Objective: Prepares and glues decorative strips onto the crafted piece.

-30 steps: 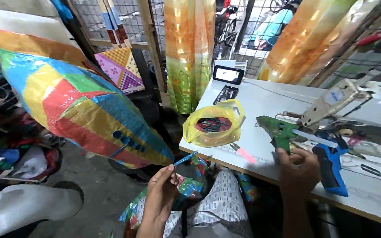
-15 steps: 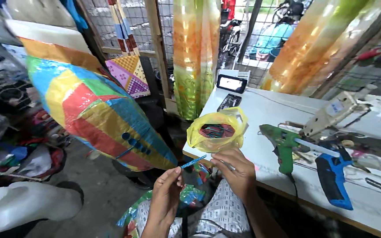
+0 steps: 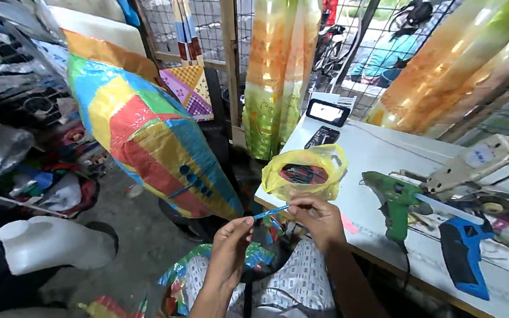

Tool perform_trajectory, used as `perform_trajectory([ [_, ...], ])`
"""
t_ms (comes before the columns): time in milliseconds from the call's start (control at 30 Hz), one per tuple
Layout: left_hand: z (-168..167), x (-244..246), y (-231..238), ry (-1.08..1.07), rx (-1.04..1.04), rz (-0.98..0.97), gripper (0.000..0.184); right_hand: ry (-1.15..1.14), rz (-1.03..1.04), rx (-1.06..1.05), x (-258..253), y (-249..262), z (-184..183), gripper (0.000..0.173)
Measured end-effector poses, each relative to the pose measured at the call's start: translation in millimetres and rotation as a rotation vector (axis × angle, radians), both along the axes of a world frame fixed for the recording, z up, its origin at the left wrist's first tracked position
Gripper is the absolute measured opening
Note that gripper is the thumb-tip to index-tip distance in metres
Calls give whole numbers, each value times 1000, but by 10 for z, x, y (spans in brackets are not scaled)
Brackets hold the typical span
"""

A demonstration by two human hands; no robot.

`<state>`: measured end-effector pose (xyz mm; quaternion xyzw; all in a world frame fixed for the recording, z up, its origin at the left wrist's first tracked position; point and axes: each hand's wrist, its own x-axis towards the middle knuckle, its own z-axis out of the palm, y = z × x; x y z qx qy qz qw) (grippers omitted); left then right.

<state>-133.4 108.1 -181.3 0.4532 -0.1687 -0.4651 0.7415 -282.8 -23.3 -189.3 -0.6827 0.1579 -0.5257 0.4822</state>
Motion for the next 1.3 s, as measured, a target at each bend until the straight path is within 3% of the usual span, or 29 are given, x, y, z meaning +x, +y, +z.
perform_trajectory([
  [200,-1,1,48,-304,-32,167,14,-33,97,61,73,-17,-77,8],
  [300,-91,36,87,-635,-141,296,9,-53,164,231,124,34,-59,8],
  [500,-214,267,180,-1495,-273,681,8,-24,281,525,274,171,36,13],
  [767,-84,680,452,-2022,-259,841,9,73,482,756,575,268,62,13],
  [933,41,941,630,-2055,-210,738,5,177,517,764,866,342,129,12],
  [1133,181,1498,766,-1693,-95,488,14,222,472,731,1160,326,79,8],
  [1300,138,1905,658,-1558,34,414,13,262,376,765,1182,234,-231,6],
])
